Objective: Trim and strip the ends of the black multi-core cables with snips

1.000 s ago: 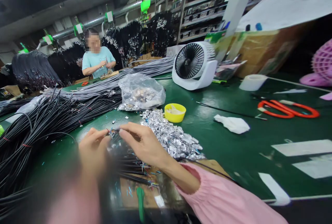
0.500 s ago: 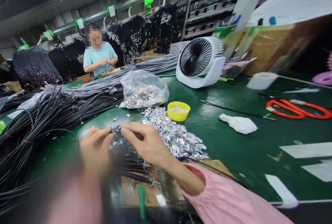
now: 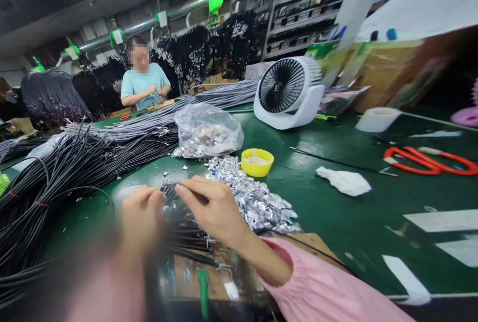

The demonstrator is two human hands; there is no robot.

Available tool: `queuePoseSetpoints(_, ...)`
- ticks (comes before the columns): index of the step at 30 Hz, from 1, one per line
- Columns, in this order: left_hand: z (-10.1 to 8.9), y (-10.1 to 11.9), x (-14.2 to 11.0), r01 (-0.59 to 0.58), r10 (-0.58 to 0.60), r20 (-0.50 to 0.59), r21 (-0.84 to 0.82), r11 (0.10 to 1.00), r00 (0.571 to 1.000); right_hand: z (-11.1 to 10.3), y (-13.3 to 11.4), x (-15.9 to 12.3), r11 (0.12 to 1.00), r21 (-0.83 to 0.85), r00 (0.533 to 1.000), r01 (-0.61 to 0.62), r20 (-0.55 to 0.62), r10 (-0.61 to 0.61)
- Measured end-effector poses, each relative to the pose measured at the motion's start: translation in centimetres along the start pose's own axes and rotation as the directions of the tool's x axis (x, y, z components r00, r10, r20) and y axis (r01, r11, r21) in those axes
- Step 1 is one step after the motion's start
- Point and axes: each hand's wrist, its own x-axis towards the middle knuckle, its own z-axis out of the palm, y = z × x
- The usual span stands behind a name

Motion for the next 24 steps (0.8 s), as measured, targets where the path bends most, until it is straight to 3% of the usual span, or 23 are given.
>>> queuePoseSetpoints(7,-0.23,0.11,0.45,0.229,-0.195,0.218,-0.144,0.963,0.956,-0.24,0.01,0.07,0.997,0.057,0.998,-0.056,0.009,0.056)
queuePoseSetpoints(12,0.27,-0.09,0.05,0.032,-0.029,0.094,-0.03,0.999,0.995,-0.34,0.26,0.23,0.982,0.099,0.987,-0.162,-0.008,0.163)
queuePoseSetpoints(16,0.41,-0.1,-0.08,-0.08,0.074,0.114,0.05,0.996,0.991,-0.17,0.57,0.38,0.978,0.07,0.98,-0.196,0.041,0.194)
queuePoseSetpoints(24,0.35,0.21,0.0,-0.081,0.074,0.099,0.078,0.994,0.992,-0.43,0.46,0.73,0.971,0.099,0.973,-0.217,0.102,0.207)
